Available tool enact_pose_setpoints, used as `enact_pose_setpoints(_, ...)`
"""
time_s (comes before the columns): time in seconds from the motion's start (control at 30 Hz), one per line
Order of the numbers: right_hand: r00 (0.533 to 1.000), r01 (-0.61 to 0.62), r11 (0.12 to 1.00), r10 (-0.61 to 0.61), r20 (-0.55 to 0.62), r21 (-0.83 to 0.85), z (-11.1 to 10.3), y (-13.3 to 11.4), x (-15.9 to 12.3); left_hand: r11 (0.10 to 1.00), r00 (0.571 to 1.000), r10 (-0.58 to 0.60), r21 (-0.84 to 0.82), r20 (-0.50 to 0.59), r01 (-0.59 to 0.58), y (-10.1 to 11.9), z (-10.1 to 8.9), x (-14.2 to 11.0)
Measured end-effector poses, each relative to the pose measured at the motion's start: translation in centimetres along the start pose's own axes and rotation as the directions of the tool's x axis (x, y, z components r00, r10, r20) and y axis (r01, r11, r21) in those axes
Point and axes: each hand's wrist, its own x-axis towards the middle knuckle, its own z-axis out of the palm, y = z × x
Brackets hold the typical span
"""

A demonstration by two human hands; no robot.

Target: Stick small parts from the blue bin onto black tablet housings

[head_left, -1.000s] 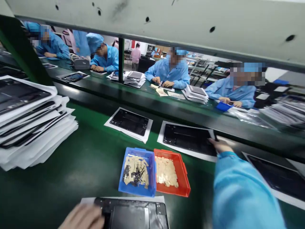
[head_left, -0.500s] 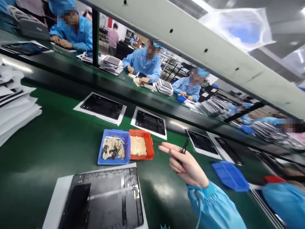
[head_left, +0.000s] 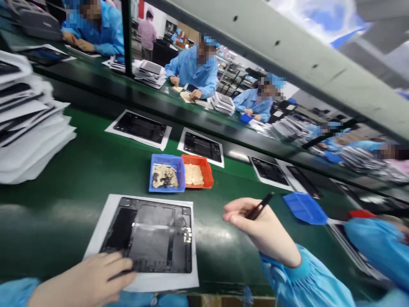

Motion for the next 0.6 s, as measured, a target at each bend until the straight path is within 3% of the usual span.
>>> enact_pose_setpoints(0.03, 0.999, 0.044, 0.995, -0.043, 0.013, -0.085, 0.7, -0.1, 0.8, 0.999, 0.998, 0.05, -0.024, 0.033, -0.049, -0.3, -1.0, 1.1)
enact_pose_setpoints(0.1, 0.987, 0.157, 0.955, -0.144, 0.068, -0.253, 2.6, -0.3, 3.0, 0.999, 0.996, 0.041, -0.03, 0.079, -0.039, -1.7, -2.6, 3.3)
enact_pose_setpoints(0.17, 0.964, 0.265, 0.854, -0.223, 0.145, -0.448, 5.0, -0.2, 5.9, 0.996, 0.994, -0.086, -0.007, 0.063, 0.086, -4.2, -3.5, 5.1)
enact_pose_setpoints(0.23, 0.951, 0.31, 0.719, -0.233, 0.205, -0.621, 7.7, 0.7, 9.2, 0.956, 0.957, -0.288, 0.043, -0.015, 0.289, -7.1, -4.0, 6.2)
enact_pose_setpoints(0.3, 0.958, 0.286, 0.645, -0.186, 0.218, -0.708, 10.1, 2.1, 12.3, 0.911, 0.913, -0.401, 0.078, -0.071, 0.406, -10.0, -4.1, 6.9)
enact_pose_setpoints(0.4, 0.978, 0.207, 0.609, -0.111, 0.176, -0.766, 12.5, 4.7, 15.9, 0.864, 0.872, -0.481, 0.119, -0.091, 0.489, -13.8, -3.7, 6.9)
enact_pose_setpoints(0.5, 0.99, 0.141, 0.585, -0.078, 0.118, -0.798, 13.5, 6.4, 17.5, 0.785, 0.798, -0.601, 0.152, -0.051, 0.601, -16.4, -3.1, 6.1)
enact_pose_setpoints(0.6, 0.992, 0.128, 0.6, -0.091, 0.091, -0.79, 13.5, 6.9, 17.9, 0.791, 0.793, -0.609, 0.086, 0.004, 0.606, -17.6, -3.6, 5.8)
